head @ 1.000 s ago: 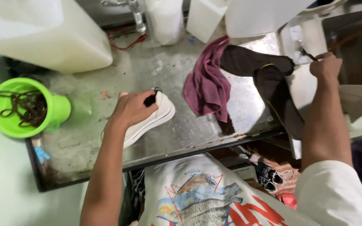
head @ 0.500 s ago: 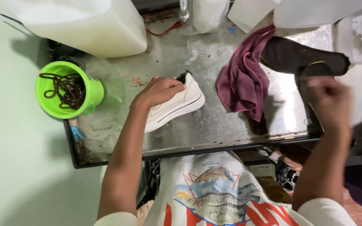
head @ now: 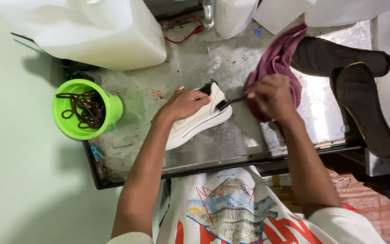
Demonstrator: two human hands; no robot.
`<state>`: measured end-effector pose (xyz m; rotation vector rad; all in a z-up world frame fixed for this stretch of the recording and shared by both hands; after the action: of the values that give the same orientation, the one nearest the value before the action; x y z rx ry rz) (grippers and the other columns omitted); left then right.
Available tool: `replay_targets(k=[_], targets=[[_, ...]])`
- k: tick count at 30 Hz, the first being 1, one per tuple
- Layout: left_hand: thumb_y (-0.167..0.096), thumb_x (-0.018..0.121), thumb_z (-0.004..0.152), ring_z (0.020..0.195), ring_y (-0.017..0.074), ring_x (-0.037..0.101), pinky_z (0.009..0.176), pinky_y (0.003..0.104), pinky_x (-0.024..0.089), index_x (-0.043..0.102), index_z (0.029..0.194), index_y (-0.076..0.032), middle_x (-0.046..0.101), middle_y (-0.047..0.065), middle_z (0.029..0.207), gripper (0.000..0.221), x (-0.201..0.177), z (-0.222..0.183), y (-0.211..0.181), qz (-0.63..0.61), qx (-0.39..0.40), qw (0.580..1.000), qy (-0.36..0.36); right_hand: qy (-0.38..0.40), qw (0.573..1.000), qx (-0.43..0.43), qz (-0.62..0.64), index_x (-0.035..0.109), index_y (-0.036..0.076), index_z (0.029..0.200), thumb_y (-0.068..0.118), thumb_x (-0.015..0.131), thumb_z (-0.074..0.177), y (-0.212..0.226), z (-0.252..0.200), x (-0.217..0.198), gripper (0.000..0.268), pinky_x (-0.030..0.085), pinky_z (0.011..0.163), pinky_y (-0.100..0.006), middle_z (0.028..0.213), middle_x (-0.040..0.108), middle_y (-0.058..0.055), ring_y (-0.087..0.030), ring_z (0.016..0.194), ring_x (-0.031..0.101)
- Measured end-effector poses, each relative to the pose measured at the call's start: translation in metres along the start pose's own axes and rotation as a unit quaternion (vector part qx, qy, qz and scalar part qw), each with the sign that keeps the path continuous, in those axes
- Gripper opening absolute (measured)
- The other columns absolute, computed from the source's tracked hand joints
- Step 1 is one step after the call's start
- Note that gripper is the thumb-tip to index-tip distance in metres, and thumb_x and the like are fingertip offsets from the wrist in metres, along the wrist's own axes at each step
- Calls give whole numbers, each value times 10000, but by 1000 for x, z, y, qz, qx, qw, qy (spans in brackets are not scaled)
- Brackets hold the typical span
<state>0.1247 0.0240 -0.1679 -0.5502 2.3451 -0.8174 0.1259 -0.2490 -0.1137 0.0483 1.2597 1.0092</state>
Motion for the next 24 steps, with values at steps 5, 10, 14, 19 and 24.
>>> replay_targets(k=[5, 10, 14, 19, 24], targets=[[-710, 457, 1030, 1339, 348, 652, 1353, 595, 55, 801, 1264, -244, 770, 69, 1336, 624, 1, 1, 0, -6, 2, 1000, 15, 37, 999, -3, 28, 795, 219, 878, 223, 835, 933, -9, -8, 11, 68, 504, 738, -493, 867, 729, -49, -347, 768, 650], [-707, 489, 1020, 1310, 343, 672, 1358, 594, 35, 821, 1220, -292, 792, 26, 1292, 568, 3, -3, -4, -15, 4, 1000, 14, 51, 992, 37, 107, 801, 208, 879, 285, 763, 1009, -5, -11, 3, 156, 517, 704, -477, 827, 731, -60, -377, 725, 662], [-698, 470, 1029, 1306, 379, 664, 1351, 600, 59, 808, 1242, -248, 788, 59, 1296, 603, -1, 1, -5, -7, 16, 1000, 0, 72, 992, 81, 63, 806, 184, 912, 266, 788, 995, -8, -9, 1, 118, 530, 761, -492, 857, 724, -80, -388, 789, 677], [-721, 492, 1018, 1178, 395, 719, 1342, 613, 124, 834, 1091, -245, 823, 55, 1101, 590, 2, 5, -1, 7, 29, 999, -12, 57, 994, 79, 47, 808, 190, 918, 288, 797, 1016, -21, -25, 1, 139, 534, 753, -489, 857, 717, -80, -395, 787, 677], [-720, 499, 1008, 1113, 360, 748, 1315, 588, 226, 846, 1035, -234, 826, 51, 1035, 597, 2, 1, -3, 4, 30, 999, -34, 19, 996, 61, 55, 805, 198, 847, 228, 842, 959, -18, -38, 2, 122, 530, 735, -425, 802, 719, -33, -340, 738, 678]])
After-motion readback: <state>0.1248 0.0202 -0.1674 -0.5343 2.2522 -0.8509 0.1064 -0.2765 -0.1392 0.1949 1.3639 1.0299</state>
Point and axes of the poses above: each hand's wrist, its own z-axis towards the middle knuckle, its own x-axis out of the palm, y = z × x, the point moved 7 cm from there along z, towards the middle knuckle
